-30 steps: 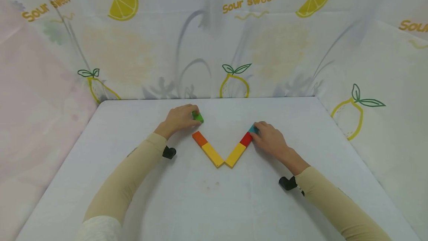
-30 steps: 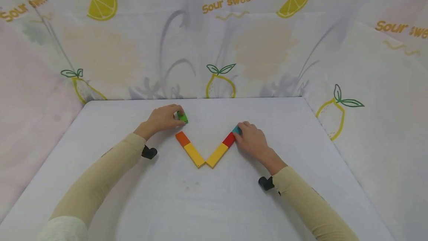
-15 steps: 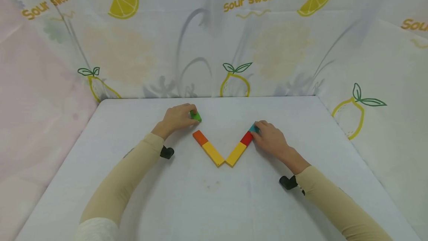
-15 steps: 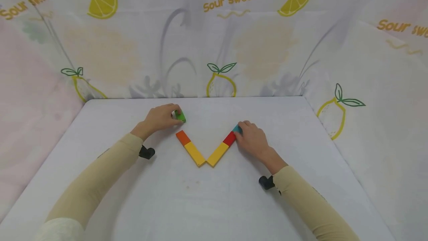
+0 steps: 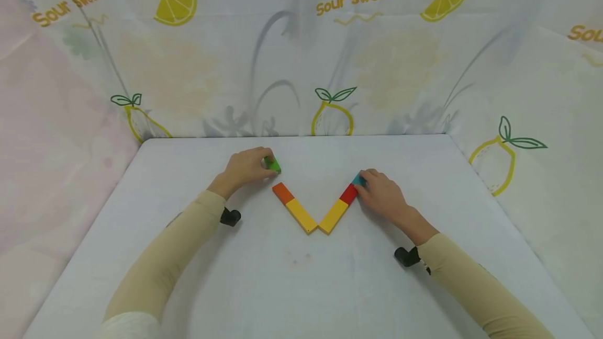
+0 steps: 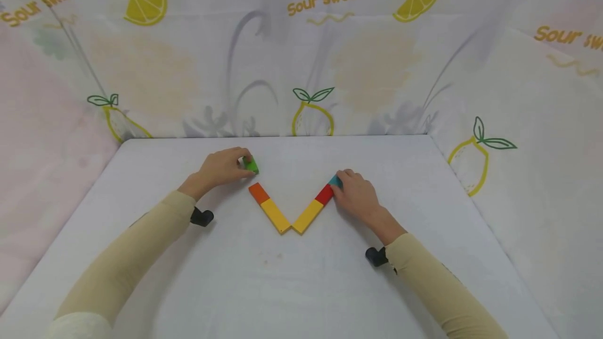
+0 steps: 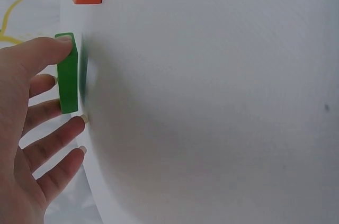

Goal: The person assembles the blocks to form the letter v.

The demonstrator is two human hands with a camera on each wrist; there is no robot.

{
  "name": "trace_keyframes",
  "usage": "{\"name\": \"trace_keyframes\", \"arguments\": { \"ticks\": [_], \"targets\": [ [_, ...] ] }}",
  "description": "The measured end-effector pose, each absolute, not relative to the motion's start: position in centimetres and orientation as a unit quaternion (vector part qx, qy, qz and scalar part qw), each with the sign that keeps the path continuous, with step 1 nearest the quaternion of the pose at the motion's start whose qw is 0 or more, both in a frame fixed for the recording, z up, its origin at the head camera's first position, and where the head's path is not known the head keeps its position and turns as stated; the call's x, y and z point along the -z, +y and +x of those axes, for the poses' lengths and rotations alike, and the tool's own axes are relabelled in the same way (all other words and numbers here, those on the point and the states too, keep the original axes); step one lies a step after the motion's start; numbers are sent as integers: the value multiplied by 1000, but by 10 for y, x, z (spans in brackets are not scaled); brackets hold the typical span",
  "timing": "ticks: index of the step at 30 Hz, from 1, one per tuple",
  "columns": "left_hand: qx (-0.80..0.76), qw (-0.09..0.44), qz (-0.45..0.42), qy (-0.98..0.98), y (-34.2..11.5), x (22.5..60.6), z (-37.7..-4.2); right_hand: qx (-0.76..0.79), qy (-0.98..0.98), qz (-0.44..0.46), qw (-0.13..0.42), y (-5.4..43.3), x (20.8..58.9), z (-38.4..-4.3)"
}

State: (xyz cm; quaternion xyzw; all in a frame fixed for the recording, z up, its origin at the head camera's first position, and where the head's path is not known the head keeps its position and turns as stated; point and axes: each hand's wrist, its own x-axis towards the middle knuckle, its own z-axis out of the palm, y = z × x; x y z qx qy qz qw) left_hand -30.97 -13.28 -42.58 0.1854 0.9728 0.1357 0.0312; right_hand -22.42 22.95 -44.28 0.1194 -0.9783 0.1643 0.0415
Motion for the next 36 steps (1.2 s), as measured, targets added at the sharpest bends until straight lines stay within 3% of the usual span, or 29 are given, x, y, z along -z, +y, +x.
{"name": "trace_keyframes", "arguments": {
  "ticks": [24,36],
  "targets": [
    [-130,-1,172,977,-141,430,-301,-173,-976,124,38,229,441,-224],
    [-131,15,153,979,-137,424,-287,-170,-976,128,43,229,444,-225]
  ]
}}
